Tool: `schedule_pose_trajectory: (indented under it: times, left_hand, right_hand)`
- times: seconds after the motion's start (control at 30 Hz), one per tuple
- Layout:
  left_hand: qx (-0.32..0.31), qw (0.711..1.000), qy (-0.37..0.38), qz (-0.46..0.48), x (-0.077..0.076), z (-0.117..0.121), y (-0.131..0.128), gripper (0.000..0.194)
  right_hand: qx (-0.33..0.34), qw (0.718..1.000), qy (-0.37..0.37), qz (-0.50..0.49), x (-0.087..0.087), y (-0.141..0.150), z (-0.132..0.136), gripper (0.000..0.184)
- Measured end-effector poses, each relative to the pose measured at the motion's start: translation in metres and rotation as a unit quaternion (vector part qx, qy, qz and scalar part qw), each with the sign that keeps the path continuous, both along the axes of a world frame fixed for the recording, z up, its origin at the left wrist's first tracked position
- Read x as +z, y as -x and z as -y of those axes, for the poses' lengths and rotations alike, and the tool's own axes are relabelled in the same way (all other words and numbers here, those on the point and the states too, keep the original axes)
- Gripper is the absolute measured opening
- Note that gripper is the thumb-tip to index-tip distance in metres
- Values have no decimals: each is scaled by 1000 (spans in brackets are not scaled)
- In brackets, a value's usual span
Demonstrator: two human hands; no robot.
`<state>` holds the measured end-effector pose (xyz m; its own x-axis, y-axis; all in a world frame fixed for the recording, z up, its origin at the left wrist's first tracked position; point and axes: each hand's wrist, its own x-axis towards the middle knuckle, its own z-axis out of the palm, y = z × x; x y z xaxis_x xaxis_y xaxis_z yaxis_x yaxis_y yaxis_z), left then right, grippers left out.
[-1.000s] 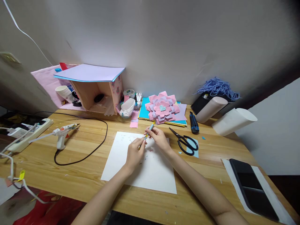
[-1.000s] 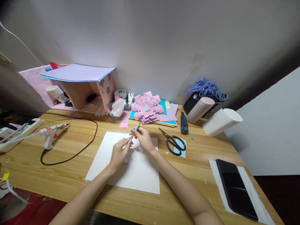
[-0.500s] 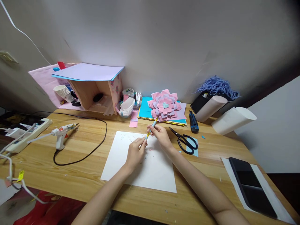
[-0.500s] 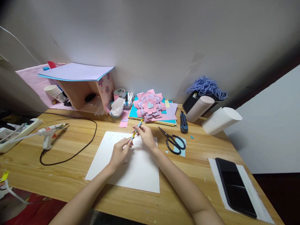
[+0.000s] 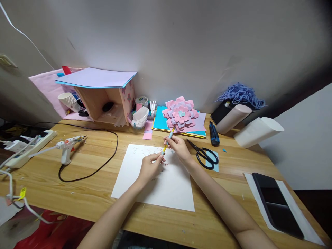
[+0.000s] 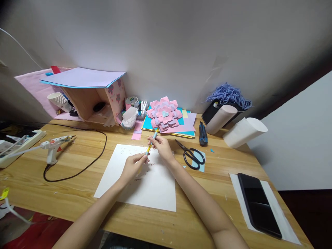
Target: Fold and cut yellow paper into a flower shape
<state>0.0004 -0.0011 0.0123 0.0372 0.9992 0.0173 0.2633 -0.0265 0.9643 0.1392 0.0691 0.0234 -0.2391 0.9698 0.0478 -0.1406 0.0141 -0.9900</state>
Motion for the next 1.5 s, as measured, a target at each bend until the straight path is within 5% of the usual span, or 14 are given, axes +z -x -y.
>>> schedule_pose_trajectory:
  times: [0.2,0.33,0.7,1.0,1.23,1.5]
  left_hand:
    - [-96,964,167,181,-1,-7,10,30]
    - [-116,945,213,221,-1,-7,15,34]
    - [-55,995,71,51,0,-4,4,29]
    - [-7,999,34,7,-5,-3,5,28]
    - [-39,998,43,40,-3,-4,6,33]
    - [-32,997,-35,-61,-3,-3,6,31]
  right_hand:
    - [34,999,-8,20,4,0,1,26]
    - [47,998,-13,27,5,-1,1,26]
    - [17,998,-20,49,7,0,1,29]
    - [5,999,-22,42,5,0,1,28]
    - [14,999,-18,34,4,-2,0,32]
    - [28,999,-15,29,10,-1,2,33]
